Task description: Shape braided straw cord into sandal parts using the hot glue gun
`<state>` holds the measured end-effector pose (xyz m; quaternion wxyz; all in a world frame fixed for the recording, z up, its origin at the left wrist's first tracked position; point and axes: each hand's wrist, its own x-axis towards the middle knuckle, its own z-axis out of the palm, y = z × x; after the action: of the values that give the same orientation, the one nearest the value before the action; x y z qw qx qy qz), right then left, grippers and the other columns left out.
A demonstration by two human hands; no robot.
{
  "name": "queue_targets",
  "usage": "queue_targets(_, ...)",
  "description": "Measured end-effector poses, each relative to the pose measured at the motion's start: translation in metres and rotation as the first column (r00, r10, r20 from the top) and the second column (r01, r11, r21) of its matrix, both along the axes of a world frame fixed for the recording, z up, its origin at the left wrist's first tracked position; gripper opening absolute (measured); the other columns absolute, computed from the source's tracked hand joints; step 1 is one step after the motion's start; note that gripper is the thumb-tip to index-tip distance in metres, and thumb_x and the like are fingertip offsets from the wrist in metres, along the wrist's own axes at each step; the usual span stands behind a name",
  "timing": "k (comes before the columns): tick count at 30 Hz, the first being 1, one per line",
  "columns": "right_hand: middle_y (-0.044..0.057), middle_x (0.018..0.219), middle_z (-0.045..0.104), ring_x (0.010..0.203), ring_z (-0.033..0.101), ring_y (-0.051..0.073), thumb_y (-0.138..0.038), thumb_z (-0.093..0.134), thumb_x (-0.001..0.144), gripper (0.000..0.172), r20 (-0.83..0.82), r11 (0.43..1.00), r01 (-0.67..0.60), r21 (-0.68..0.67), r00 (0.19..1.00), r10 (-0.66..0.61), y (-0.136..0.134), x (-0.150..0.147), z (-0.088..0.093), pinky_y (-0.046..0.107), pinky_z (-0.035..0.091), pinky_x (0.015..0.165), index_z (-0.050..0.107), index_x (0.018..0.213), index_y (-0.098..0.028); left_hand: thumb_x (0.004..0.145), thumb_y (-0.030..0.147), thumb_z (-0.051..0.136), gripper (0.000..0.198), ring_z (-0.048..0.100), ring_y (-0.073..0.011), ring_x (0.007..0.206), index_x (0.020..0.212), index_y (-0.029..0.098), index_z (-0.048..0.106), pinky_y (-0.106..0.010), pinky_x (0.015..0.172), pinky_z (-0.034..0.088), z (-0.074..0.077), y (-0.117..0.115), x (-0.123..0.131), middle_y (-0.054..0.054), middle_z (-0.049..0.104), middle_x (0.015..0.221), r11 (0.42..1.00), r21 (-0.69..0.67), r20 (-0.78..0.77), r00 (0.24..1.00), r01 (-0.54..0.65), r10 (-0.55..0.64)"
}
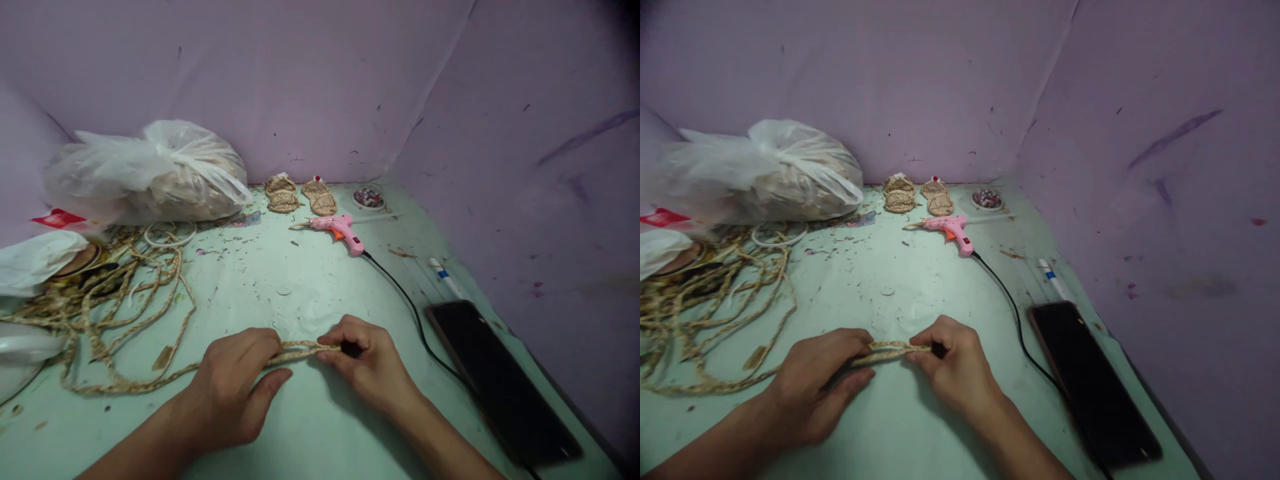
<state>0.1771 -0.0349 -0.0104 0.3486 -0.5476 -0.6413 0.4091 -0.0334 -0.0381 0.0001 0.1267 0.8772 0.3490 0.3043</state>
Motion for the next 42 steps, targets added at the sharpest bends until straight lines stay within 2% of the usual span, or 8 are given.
queue_targets(12, 0.002, 0.068, 0.059, 0.063, 0.055, 0.013, -0.014, 0.066, 0.07, 0.006, -0.06, 0.985, -0.159, 0.06, 0.985, 0.163, -0.006, -0.006, 0.005, 0.025, 0.041, 0.057, 0.069, 0.074, -0.017, 0.075, 0.009, 0.053, 0.016, 0.056, -0.0167, 0.076, 0.089, 0.015, 0.055, -0.029, 0.065, 0.047, 0.007, -0.004, 0.01, -0.007, 0.06, 0.082, 0.998, -0.012, 0.084, 0.995, -0.054, 0.055)
queue_targets(19, 0.001, 0.068, 0.058, 0.063, 0.054, 0.013, -0.018, 0.068, 0.069, 0.008, -0.095, 0.981, -0.134, 0.141, 0.984, 0.148, -0.01, -0.01, 0.002, 0.025, 0.041, 0.056, 0.067, 0.077, -0.016, 0.071, 0.004, 0.054, 0.017, 0.056, -0.018, 0.069, 0.086, 0.013, 0.058, -0.032, 0.06, 0.046, 0.007, -0.009, 0.015, -0.007, 0.063, 0.075, 0.977, 0.208, 0.01, 0.999, -0.048, 0.047)
queue_targets(25, 0.0, 0.075, 0.062, 0.069, 0.057, 0.013, -0.019, 0.074, 0.062, 0.033, -0.342, 0.991, -0.103, -0.084, 0.937, 0.069, -0.009, -0.012, 0.003, 0.025, 0.046, 0.064, 0.063, 0.093, -0.019, 0.068, 0.0, 0.054, 0.022, 0.056, -0.0184, 0.069, 0.086, 0.012, 0.057, -0.031, 0.059, 0.044, 0.0, -0.006, 0.01, -0.008, 0.063, 0.076, 0.954, 0.295, -0.004, 0.998, -0.054, 0.058)
queue_targets(29, -0.002, 0.062, 0.061, 0.055, 0.054, 0.009, -0.024, 0.075, 0.059, 0.026, -0.548, 0.926, -0.169, -0.338, 0.835, -0.048, -0.007, -0.018, 0.007, 0.021, 0.044, 0.054, 0.064, 0.081, -0.016, 0.069, 0.0, 0.051, 0.022, 0.056, -0.0174, 0.067, 0.085, 0.013, 0.058, -0.03, 0.06, 0.043, 0.0, -0.007, 0.011, -0.007, 0.062, 0.074, 0.949, 0.301, 0.024, 0.996, -0.089, 0.086)
queue_targets(32, -0.001, 0.051, 0.058, 0.046, 0.052, 0.008, -0.033, 0.071, 0.065, 0.022, -0.6, 0.901, -0.194, -0.388, 0.795, -0.087, -0.006, -0.02, 0.008, 0.021, 0.043, 0.049, 0.064, 0.073, -0.014, 0.07, 0.001, 0.05, 0.021, 0.056, -0.0169, 0.066, 0.084, 0.015, 0.058, -0.029, 0.06, 0.043, 0.0, -0.008, 0.013, -0.007, 0.062, 0.072, 0.954, 0.281, 0.043, 0.995, -0.104, 0.095)
queue_targets(35, 0.001, 0.052, 0.06, 0.046, 0.053, 0.009, -0.036, 0.071, 0.066, 0.024, -0.602, 0.904, -0.162, -0.396, 0.789, -0.123, -0.004, -0.018, 0.007, 0.023, 0.044, 0.049, 0.065, 0.072, -0.013, 0.074, 0.007, 0.05, 0.015, 0.055, -0.0158, 0.064, 0.083, 0.016, 0.057, -0.028, 0.059, 0.042, 0.003, -0.009, 0.012, -0.005, 0.062, 0.07, 0.985, 0.131, 0.04, 0.993, -0.111, 0.107)
queue_targets(37, 0.001, 0.054, 0.061, 0.047, 0.054, 0.009, -0.035, 0.072, 0.064, 0.023, -0.59, 0.91, -0.143, -0.389, 0.797, -0.127, -0.003, -0.014, 0.007, 0.023, 0.044, 0.05, 0.067, 0.072, -0.013, 0.078, 0.015, 0.048, 0.011, 0.055, -0.0145, 0.062, 0.084, 0.017, 0.057, -0.026, 0.057, 0.041, 0.008, -0.009, 0.012, -0.003, 0.062, 0.07, 0.988, -0.093, 0.007, 0.992, -0.122, 0.123)
queue_targets(42, -0.001, 0.054, 0.061, 0.05, 0.053, 0.007, -0.027, 0.075, 0.061, 0.018, -0.566, 0.925, -0.104, -0.366, 0.814, -0.133, -0.001, -0.011, 0.009, 0.019, 0.042, 0.052, 0.07, 0.075, -0.016, 0.082, 0.028, 0.043, 0.017, 0.051, -0.0113, 0.058, 0.077, 0.02, 0.058, -0.022, 0.054, 0.037, 0.022, -0.007, 0.015, 0.002, 0.058, 0.063, 0.746, -0.627, -0.112, 0.974, -0.223, 0.197)
